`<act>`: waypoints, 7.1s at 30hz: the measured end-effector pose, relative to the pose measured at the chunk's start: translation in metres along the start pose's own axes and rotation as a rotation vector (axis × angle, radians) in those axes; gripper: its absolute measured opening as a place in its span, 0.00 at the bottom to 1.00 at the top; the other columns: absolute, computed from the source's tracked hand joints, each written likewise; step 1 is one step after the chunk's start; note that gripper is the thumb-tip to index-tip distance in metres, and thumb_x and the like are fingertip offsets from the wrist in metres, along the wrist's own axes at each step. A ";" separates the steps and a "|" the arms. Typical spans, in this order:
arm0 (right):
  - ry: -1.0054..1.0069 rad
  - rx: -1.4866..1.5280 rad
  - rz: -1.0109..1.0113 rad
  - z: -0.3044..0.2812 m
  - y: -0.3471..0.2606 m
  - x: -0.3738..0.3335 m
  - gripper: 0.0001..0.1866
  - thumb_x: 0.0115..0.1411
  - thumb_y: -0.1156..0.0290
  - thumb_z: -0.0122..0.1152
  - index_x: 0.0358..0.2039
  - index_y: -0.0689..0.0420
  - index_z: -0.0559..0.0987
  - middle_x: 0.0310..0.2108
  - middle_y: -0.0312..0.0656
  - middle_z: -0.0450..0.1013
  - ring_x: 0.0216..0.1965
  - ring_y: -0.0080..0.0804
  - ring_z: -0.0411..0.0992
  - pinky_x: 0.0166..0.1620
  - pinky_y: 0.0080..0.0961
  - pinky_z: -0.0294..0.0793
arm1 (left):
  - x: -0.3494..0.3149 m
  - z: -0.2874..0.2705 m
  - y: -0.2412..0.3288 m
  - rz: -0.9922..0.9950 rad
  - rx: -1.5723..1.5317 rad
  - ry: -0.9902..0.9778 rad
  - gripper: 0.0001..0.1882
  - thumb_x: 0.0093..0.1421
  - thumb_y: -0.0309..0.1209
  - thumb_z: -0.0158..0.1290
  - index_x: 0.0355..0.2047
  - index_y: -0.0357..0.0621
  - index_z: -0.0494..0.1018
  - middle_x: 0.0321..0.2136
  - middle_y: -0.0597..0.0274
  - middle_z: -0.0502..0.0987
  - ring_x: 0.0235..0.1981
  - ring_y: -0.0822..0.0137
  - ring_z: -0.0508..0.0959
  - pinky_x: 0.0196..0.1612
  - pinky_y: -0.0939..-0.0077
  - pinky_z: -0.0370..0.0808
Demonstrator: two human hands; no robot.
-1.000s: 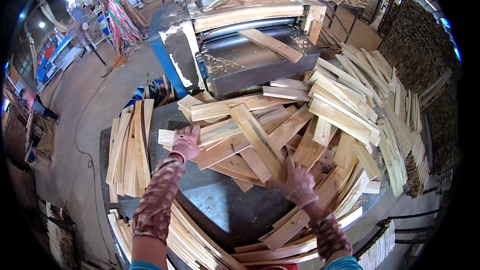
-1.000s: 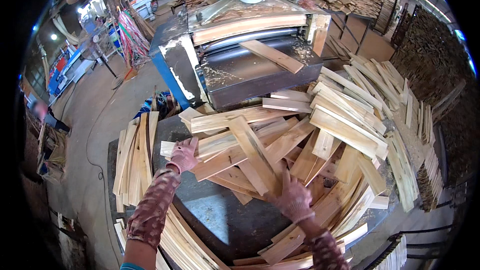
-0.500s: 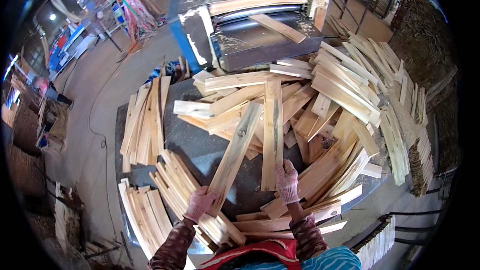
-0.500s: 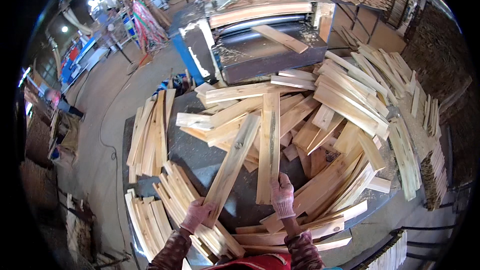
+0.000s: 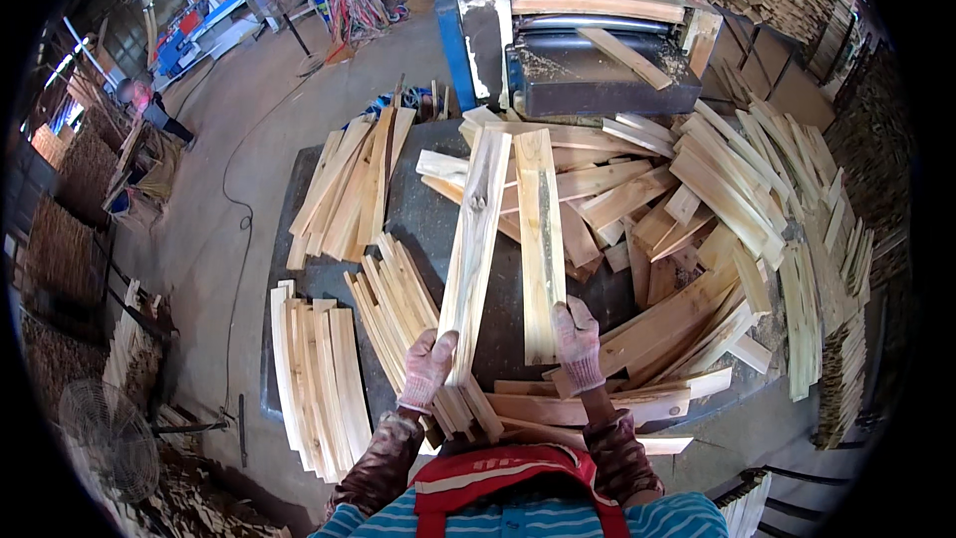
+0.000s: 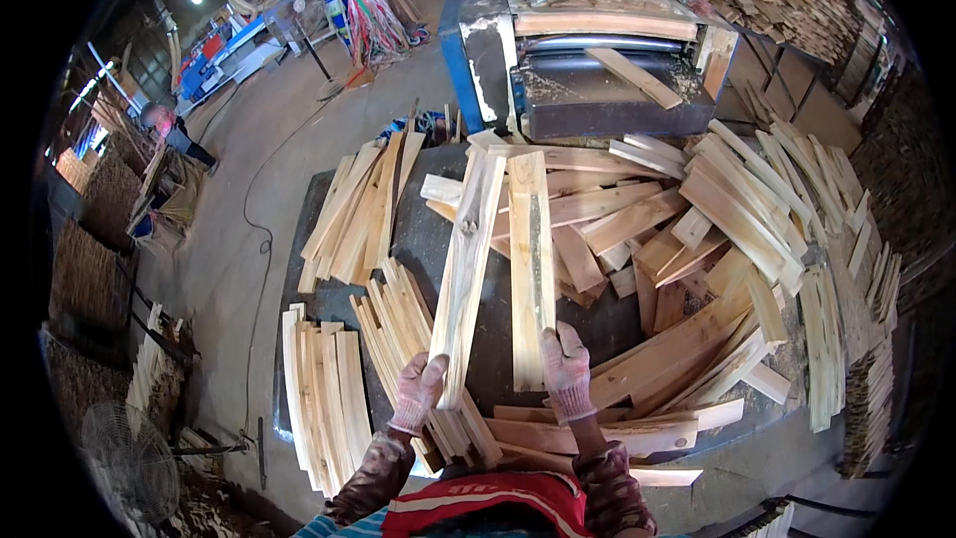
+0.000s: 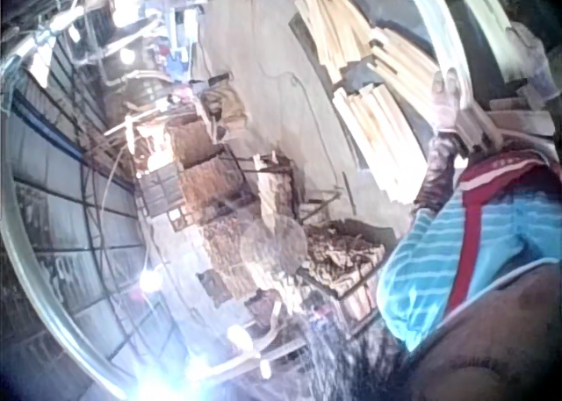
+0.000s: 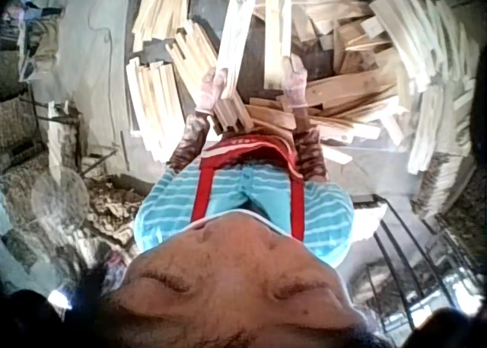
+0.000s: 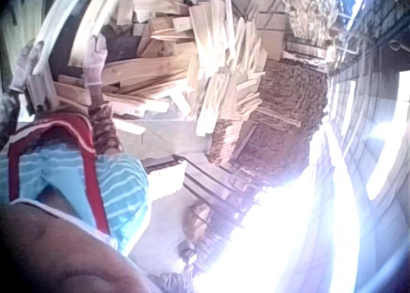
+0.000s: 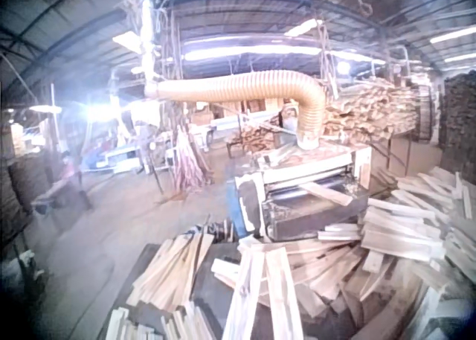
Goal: The person sorts and stacks wooden planks in a workshop. They pick up planks from a pile on a table, inspect them, and arrange them into neat stacks on a metal rack. The person also moves between the table and the rack to organize the wood.
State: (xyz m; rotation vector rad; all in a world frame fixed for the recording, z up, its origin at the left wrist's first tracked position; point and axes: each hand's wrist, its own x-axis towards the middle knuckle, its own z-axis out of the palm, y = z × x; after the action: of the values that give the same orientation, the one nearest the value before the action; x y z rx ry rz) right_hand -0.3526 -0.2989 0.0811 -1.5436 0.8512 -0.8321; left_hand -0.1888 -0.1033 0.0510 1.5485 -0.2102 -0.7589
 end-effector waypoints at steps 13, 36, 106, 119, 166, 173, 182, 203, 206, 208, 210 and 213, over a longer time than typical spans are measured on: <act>0.051 0.106 0.126 0.008 0.029 -0.030 0.13 0.69 0.67 0.55 0.42 0.65 0.79 0.24 0.34 0.70 0.28 0.19 0.64 0.32 0.22 0.67 | -0.014 0.003 -0.009 -0.114 -0.220 -0.024 0.24 0.63 0.41 0.60 0.52 0.37 0.74 0.39 0.68 0.78 0.36 0.74 0.76 0.40 0.78 0.73; -0.023 0.264 0.478 0.000 0.076 -0.027 0.14 0.68 0.68 0.56 0.44 0.65 0.80 0.31 0.28 0.73 0.33 0.15 0.66 0.38 0.16 0.67 | 0.019 0.029 -0.035 -0.712 -1.283 -0.599 0.31 0.69 0.48 0.45 0.62 0.36 0.63 0.20 0.70 0.67 0.18 0.75 0.67 0.35 0.73 0.72; -0.870 0.262 -0.012 0.002 0.014 0.050 0.15 0.59 0.71 0.59 0.43 0.67 0.80 0.37 0.42 0.79 0.41 0.27 0.75 0.45 0.28 0.75 | 0.048 -0.008 0.075 0.931 1.011 0.018 0.35 0.50 0.24 0.62 0.60 0.46 0.65 0.59 0.48 0.66 0.62 0.47 0.66 0.63 0.56 0.64; -0.468 -0.165 -0.551 -0.039 -0.029 0.196 0.13 0.68 0.66 0.55 0.45 0.62 0.79 0.43 0.39 0.78 0.45 0.29 0.76 0.51 0.25 0.75 | 0.046 -0.032 0.165 0.887 1.540 -0.036 0.44 0.31 0.44 0.74 0.50 0.47 0.69 0.38 0.58 0.73 0.43 0.53 0.73 0.49 0.53 0.67; 0.017 1.568 0.598 -0.029 0.072 -0.034 0.40 0.66 0.36 0.47 0.54 0.67 0.72 0.44 0.54 0.75 0.40 0.45 0.76 0.51 0.39 0.79 | 0.034 0.022 0.036 -0.239 -0.605 -0.253 0.24 0.61 0.28 0.60 0.58 0.42 0.71 0.50 0.60 0.79 0.53 0.62 0.76 0.58 0.65 0.72; -0.406 1.744 0.620 -0.049 0.075 -0.036 0.46 0.63 0.35 0.52 0.63 0.66 0.63 0.50 0.56 0.72 0.45 0.49 0.74 0.51 0.47 0.78 | 0.037 0.020 0.037 -0.227 -0.582 -0.195 0.22 0.61 0.31 0.61 0.55 0.43 0.73 0.48 0.63 0.79 0.51 0.64 0.76 0.56 0.70 0.69; -0.254 1.558 0.723 -0.051 0.103 -0.042 0.40 0.62 0.46 0.61 0.63 0.66 0.64 0.52 0.55 0.71 0.45 0.49 0.74 0.52 0.47 0.77 | 0.033 0.020 0.032 -0.285 -0.602 -0.187 0.23 0.60 0.30 0.62 0.56 0.43 0.72 0.49 0.65 0.77 0.54 0.64 0.72 0.60 0.68 0.65; 0.138 0.491 0.651 -0.026 0.136 -0.047 0.19 0.63 0.71 0.56 0.53 0.62 0.77 0.40 0.35 0.78 0.39 0.21 0.74 0.44 0.21 0.74 | 0.039 0.029 0.002 -0.374 -0.554 -0.109 0.18 0.61 0.30 0.61 0.50 0.41 0.75 0.43 0.61 0.81 0.48 0.62 0.78 0.54 0.67 0.73; 0.168 -0.037 0.459 -0.001 0.122 -0.055 0.28 0.62 0.69 0.57 0.62 0.64 0.69 0.51 0.46 0.75 0.51 0.38 0.73 0.55 0.27 0.71 | 0.043 0.021 -0.008 -0.448 -0.424 -0.057 0.21 0.62 0.35 0.61 0.52 0.40 0.74 0.44 0.59 0.81 0.48 0.61 0.78 0.55 0.63 0.74; 0.169 -0.249 0.394 0.007 0.118 -0.059 0.30 0.61 0.69 0.58 0.63 0.64 0.67 0.56 0.49 0.71 0.57 0.42 0.70 0.61 0.28 0.67 | 0.041 0.021 -0.007 -0.511 -0.508 -0.110 0.22 0.62 0.36 0.61 0.53 0.39 0.74 0.45 0.58 0.81 0.48 0.59 0.79 0.54 0.61 0.75; 0.135 -0.298 0.371 0.011 0.114 -0.062 0.32 0.60 0.70 0.60 0.64 0.64 0.66 0.60 0.51 0.67 0.62 0.43 0.66 0.63 0.30 0.65 | 0.041 0.020 -0.010 -0.543 -0.525 -0.147 0.23 0.62 0.38 0.61 0.53 0.39 0.74 0.45 0.56 0.81 0.47 0.57 0.80 0.53 0.57 0.76; 0.131 -0.310 0.317 0.008 0.108 -0.067 0.32 0.59 0.71 0.61 0.64 0.63 0.66 0.62 0.51 0.64 0.64 0.44 0.63 0.64 0.30 0.63 | 0.045 0.017 -0.021 -0.550 -0.481 -0.163 0.24 0.61 0.41 0.62 0.52 0.39 0.75 0.45 0.53 0.81 0.45 0.53 0.80 0.51 0.51 0.77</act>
State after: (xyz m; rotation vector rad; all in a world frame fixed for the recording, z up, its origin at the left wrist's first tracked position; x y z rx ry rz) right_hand -0.3863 -0.2487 -0.0304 -1.5741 1.3318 -0.5928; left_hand -0.1706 -0.1392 0.0170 1.0840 0.2799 -1.2645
